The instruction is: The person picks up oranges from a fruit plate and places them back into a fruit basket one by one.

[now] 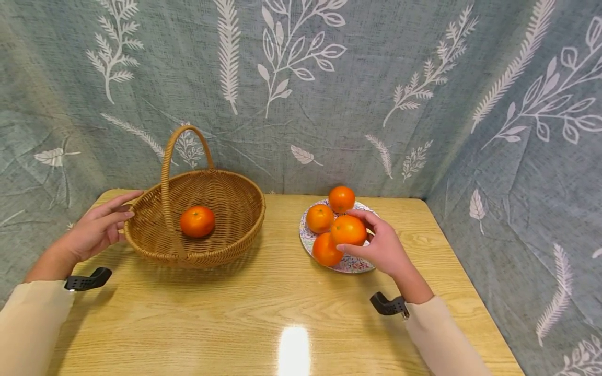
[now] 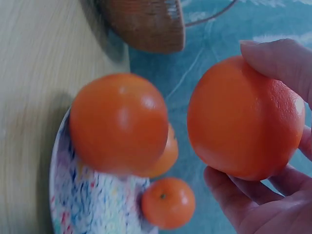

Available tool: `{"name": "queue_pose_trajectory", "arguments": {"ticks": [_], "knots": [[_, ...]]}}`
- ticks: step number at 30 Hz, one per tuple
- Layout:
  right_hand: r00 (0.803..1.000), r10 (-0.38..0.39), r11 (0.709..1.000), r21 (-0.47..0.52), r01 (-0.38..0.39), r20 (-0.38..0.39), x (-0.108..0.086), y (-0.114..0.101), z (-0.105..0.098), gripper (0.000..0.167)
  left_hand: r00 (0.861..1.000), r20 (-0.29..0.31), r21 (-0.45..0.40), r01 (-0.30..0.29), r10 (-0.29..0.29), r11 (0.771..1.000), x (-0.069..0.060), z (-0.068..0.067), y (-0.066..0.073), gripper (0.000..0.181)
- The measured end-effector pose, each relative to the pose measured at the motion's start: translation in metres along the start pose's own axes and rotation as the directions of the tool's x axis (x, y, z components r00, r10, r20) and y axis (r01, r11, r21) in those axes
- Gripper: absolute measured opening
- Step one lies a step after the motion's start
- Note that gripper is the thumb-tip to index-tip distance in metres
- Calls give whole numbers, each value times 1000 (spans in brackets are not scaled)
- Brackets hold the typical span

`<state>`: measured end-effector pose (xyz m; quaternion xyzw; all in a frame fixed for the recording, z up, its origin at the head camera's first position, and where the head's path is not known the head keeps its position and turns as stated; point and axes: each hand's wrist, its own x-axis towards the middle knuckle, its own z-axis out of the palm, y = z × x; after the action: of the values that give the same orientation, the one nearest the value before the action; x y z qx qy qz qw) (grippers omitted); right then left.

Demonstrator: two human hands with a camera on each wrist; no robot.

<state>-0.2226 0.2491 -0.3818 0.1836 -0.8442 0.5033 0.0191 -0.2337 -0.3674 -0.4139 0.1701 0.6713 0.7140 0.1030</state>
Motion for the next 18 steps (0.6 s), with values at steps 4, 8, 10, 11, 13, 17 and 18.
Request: {"name": "queue_pose_trajectory", "arguments": {"ticks": [4,8,10,11,13,17,18], "knots": [[1000,-19,999,27,19,3,8,-10,7,71,1000,3,-2,-2,2,1000,1,0,0,57],[999,-38,998,56,38,0,14,-19,16,70,1000,-2,16,6,-6,1000,0,1,1,57],[999,-51,996,79,51,-2,17,-24,20,70,1000,-7,25,13,-12,1000,0,1,2,57],[998,-58,994,91,58,-3,19,-26,23,70,1000,-10,31,16,-15,999,-1,1,2,57],[998,-66,991,115,66,-4,22,-29,27,70,1000,-13,35,17,-17,999,-1,1,2,57],[998,-60,986,156,61,-6,28,-31,36,69,1000,-13,42,14,-13,999,-2,2,2,58],[998,-57,985,165,57,-7,30,-32,38,69,1000,-13,41,14,-13,999,-2,2,1,57]]}}
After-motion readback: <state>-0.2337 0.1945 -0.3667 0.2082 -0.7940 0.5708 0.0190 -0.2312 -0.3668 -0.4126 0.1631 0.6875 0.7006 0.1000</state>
